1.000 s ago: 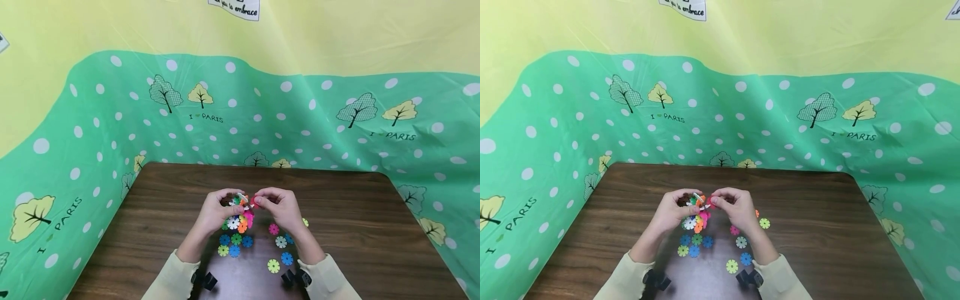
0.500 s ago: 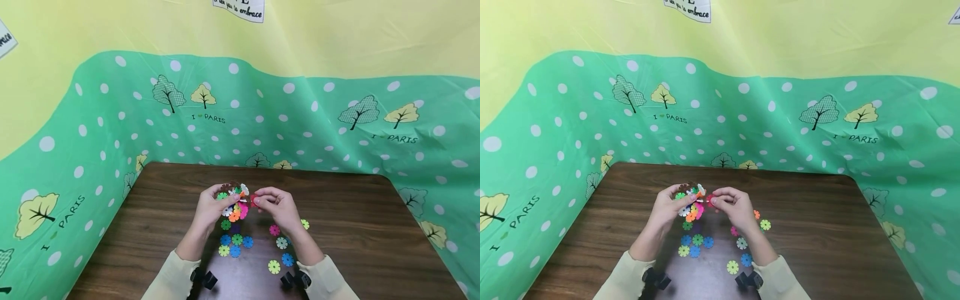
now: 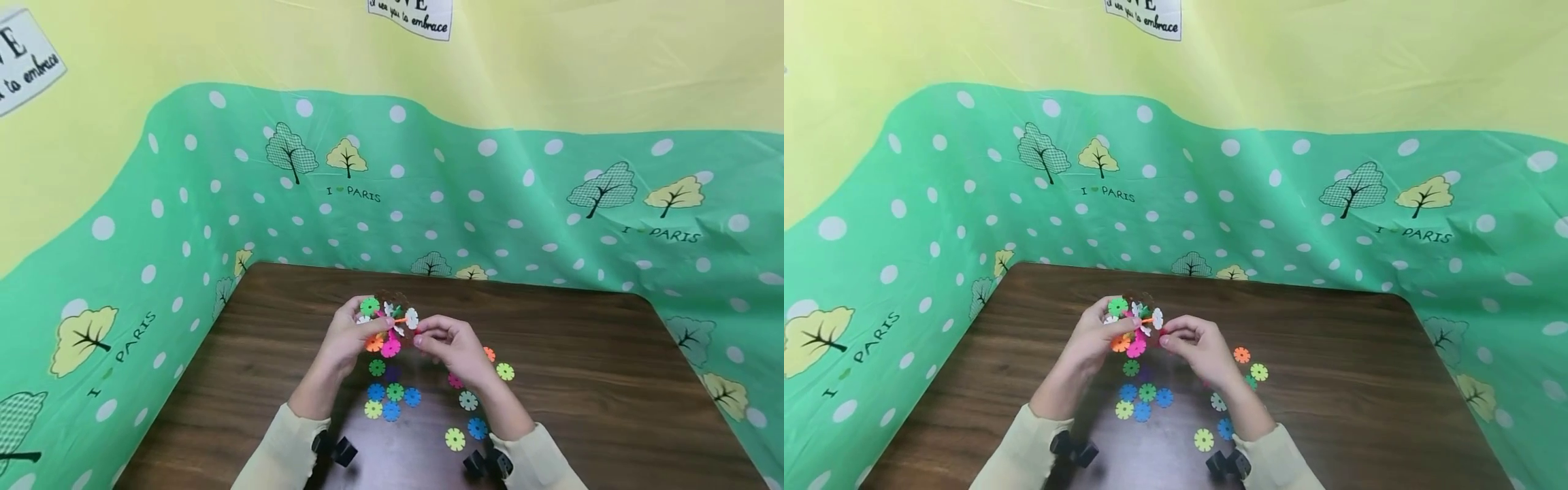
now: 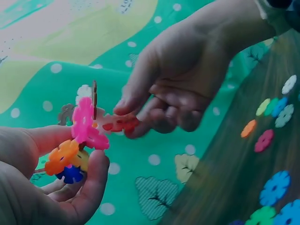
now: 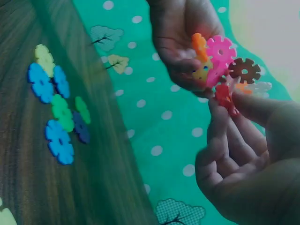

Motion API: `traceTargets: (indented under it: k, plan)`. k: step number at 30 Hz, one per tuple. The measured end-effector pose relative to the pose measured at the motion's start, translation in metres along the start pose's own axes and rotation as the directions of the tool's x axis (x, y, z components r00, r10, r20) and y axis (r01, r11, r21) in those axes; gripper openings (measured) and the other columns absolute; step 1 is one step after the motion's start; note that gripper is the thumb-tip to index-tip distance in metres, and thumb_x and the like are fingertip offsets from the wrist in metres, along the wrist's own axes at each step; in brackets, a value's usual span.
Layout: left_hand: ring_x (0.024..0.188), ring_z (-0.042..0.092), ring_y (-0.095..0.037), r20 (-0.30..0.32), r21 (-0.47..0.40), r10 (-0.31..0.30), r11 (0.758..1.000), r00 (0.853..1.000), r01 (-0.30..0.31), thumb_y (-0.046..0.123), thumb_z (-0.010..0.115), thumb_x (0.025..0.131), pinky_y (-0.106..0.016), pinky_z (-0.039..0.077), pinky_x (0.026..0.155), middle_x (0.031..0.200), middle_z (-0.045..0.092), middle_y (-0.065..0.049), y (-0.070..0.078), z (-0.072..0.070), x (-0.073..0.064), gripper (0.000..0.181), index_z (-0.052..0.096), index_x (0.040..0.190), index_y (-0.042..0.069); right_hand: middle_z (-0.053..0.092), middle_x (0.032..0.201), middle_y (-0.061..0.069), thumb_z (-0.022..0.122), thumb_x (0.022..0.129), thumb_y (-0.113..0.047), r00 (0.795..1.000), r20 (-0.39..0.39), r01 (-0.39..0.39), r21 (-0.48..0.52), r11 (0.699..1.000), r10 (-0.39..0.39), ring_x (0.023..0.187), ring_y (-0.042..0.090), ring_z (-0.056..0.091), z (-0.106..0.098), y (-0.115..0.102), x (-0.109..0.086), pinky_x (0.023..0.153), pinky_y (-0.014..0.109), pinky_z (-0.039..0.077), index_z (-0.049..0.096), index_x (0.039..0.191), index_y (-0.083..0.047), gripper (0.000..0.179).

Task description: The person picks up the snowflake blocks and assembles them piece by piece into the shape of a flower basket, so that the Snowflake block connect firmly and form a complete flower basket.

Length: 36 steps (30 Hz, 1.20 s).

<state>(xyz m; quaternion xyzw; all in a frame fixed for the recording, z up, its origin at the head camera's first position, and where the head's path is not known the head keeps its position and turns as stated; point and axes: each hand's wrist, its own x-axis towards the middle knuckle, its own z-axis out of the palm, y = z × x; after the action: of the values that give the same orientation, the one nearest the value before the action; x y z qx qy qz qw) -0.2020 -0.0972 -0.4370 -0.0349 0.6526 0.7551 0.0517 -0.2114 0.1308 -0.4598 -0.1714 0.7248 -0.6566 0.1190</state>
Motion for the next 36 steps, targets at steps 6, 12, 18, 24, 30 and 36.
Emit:
traceTargets:
  k: [6,12,18,24,30,36]
  plan:
    - [0.085,0.069,-0.017,-0.059,0.031,0.060,0.998,0.996,-0.058,0.006,0.079,0.088,-0.033,0.062,0.081,0.100,0.073,-0.008,0.005,-0.009,0.001,0.031,0.069,0.116,0.000,0.075,0.103,0.017,0.076,0.092,-0.012,0.986,0.167,0.023,-0.173,0.985,0.006,0.085,0.017,0.072,0.008,0.008,0.013,0.069,0.029,0.058,0.067,0.113,0.002,0.027]
    - [0.082,0.068,-0.014,-0.042,-0.011,0.069,0.997,0.997,-0.070,0.004,0.076,0.090,-0.029,0.061,0.075,0.094,0.073,-0.005,0.008,-0.010,0.000,0.028,0.069,0.115,-0.006,0.073,0.081,0.004,0.081,0.089,-0.020,0.969,0.237,0.053,-0.468,0.882,0.067,0.062,0.025,0.068,0.026,0.022,0.039,0.066,0.031,0.056,0.071,0.097,-0.008,0.017]
    - [0.083,0.070,-0.014,-0.031,-0.059,0.032,0.998,0.999,-0.034,0.007,0.073,0.093,-0.030,0.062,0.073,0.095,0.074,-0.005,0.009,-0.009,-0.002,0.029,0.068,0.119,-0.006,0.070,0.086,0.001,0.087,0.082,-0.025,0.971,0.240,0.153,-0.639,0.753,0.006,0.076,0.013,0.060,0.046,0.040,0.048,0.072,0.033,0.053,0.069,0.106,-0.008,0.035]
    - [0.088,0.073,-0.017,0.035,-0.118,-0.003,0.993,0.999,0.007,0.007,0.068,0.097,-0.034,0.063,0.074,0.102,0.074,-0.008,0.010,-0.007,-0.004,0.034,0.062,0.128,-0.006,0.073,0.099,0.004,0.091,0.075,-0.029,0.976,0.217,0.161,-0.698,0.698,-0.008,0.081,0.015,0.060,0.057,0.043,0.044,0.076,0.036,0.055,0.069,0.114,-0.009,0.049]
    - [0.092,0.074,-0.017,0.103,-0.176,-0.049,0.982,0.993,0.066,0.006,0.066,0.097,-0.035,0.063,0.076,0.107,0.073,-0.008,0.013,-0.006,-0.007,0.038,0.057,0.133,-0.005,0.069,0.080,0.001,0.089,0.078,-0.017,0.978,0.205,0.168,-0.682,0.711,-0.034,0.071,0.014,0.058,0.052,0.040,0.043,0.067,0.032,0.054,0.071,0.093,-0.011,0.025]
    - [0.093,0.073,-0.015,0.156,-0.184,-0.053,0.979,0.986,0.082,0.004,0.069,0.095,-0.033,0.062,0.082,0.106,0.073,-0.005,0.016,-0.006,-0.010,0.040,0.058,0.132,-0.007,0.072,0.082,-0.003,0.081,0.084,-0.008,0.994,0.101,0.103,-0.615,0.782,-0.051,0.072,0.009,0.063,0.029,0.028,0.038,0.067,0.030,0.056,0.073,0.091,-0.015,0.012]
